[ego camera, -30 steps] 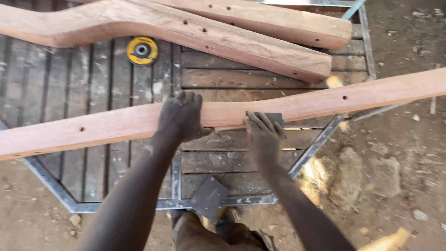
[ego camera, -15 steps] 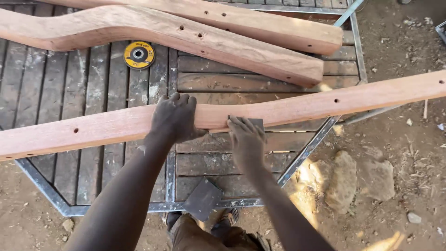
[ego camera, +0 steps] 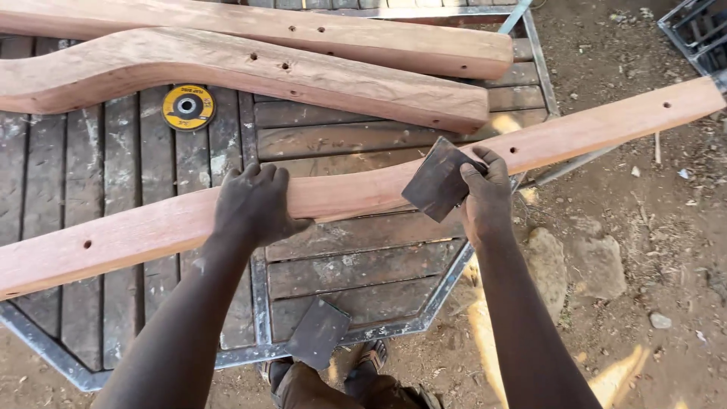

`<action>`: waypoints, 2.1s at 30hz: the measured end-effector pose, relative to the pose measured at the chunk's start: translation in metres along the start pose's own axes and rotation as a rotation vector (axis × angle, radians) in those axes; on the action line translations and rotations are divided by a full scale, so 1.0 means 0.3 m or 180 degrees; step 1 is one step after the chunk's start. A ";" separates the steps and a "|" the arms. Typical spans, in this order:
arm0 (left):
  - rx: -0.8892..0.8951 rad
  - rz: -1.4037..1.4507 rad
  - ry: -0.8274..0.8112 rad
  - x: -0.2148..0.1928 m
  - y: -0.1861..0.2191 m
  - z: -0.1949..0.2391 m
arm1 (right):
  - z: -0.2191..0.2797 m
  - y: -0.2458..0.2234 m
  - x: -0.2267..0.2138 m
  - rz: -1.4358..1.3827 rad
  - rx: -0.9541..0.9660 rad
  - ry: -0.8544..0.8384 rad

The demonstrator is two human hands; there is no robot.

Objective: Sanding a curved wooden component by hand using sandpaper

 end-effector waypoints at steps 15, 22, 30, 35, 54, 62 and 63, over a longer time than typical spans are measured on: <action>0.0096 -0.0048 0.0172 0.027 -0.009 -0.009 | 0.153 0.131 0.196 0.5824 -0.1842 -0.0235; 0.0080 -0.0056 0.0216 0.014 -0.006 -0.011 | 0.096 0.075 0.164 0.5484 -0.2386 0.0160; 0.0071 0.0079 0.0128 0.026 -0.009 -0.014 | 0.118 0.038 0.165 0.5760 -0.2342 0.0194; 0.0045 -0.0004 0.0188 0.019 -0.006 -0.010 | 0.091 -0.003 0.145 0.5950 -0.2116 0.0018; 0.0094 0.0014 0.0020 0.002 0.001 -0.021 | 0.122 -0.033 0.286 0.4077 -0.1526 -0.0835; 0.0076 -0.0004 -0.0051 0.015 -0.005 -0.021 | 0.164 -0.031 0.472 0.3221 -0.0925 -0.0336; 0.0077 -0.0007 -0.0048 0.015 -0.004 -0.016 | 0.185 -0.026 0.495 0.3220 -0.0928 -0.0334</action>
Point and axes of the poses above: each hand's wrist, its own z-axis away from the middle knuckle, its own x-axis out of the palm, y = z × x, the point moved 6 cm from there along -z, towards the middle knuckle, and after that the axes turned 15 degrees about x, right-handed, at the moved point
